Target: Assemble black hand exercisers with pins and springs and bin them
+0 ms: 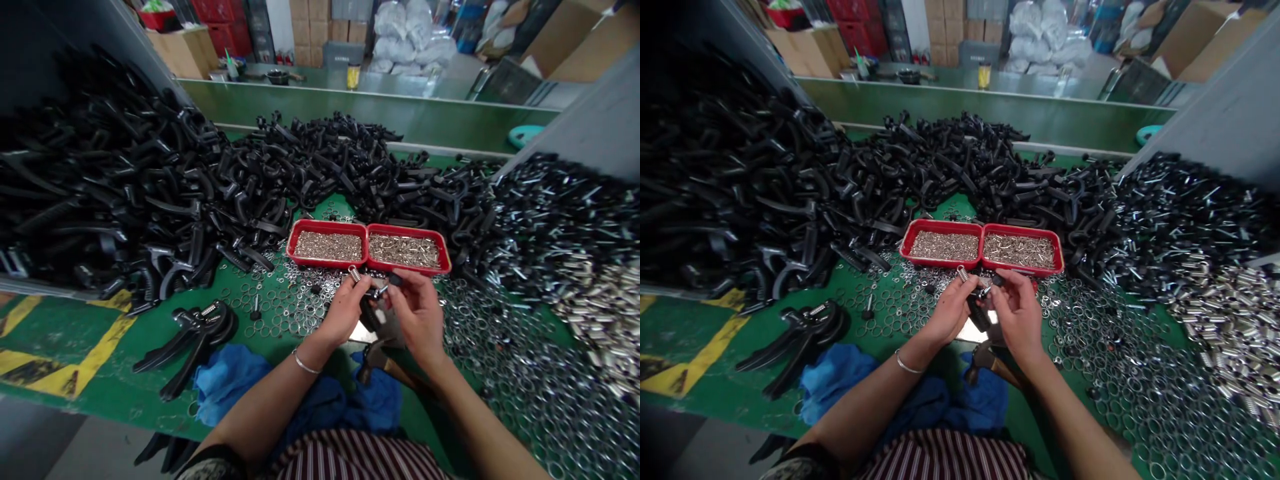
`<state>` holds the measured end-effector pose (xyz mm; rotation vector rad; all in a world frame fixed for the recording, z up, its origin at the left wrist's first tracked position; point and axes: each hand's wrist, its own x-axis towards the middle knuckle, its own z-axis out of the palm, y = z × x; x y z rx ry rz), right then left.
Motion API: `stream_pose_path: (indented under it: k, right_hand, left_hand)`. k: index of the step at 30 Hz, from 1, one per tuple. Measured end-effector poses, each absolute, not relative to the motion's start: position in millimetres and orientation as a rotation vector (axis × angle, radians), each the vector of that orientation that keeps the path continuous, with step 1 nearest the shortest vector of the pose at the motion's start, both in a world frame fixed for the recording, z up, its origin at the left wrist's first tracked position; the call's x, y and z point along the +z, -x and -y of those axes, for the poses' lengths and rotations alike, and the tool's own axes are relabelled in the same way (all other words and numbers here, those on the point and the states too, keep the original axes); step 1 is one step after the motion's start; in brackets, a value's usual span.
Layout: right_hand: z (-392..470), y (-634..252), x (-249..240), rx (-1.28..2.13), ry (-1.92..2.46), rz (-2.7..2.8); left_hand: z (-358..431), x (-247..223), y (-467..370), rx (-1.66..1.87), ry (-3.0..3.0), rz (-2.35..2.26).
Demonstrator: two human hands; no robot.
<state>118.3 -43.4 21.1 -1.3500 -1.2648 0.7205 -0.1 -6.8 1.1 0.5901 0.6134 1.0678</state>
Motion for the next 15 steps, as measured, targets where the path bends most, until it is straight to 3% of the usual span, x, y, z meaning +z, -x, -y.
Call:
stream_pose_path:
  k: [9,12,15]
  right_hand:
    - [58,-150,9,0.366,1.47,1.834]
    - [52,-164,17,0.387,1.374,2.022]
    - [47,-168,23,0.623,1.352,1.98]
  left_hand:
    - [2,-8,9,1.089,-0.76,-0.781]
    - [4,-2,13,1.011,-0.977,-0.851]
    - [5,7,17,0.99,-1.176,-0.925]
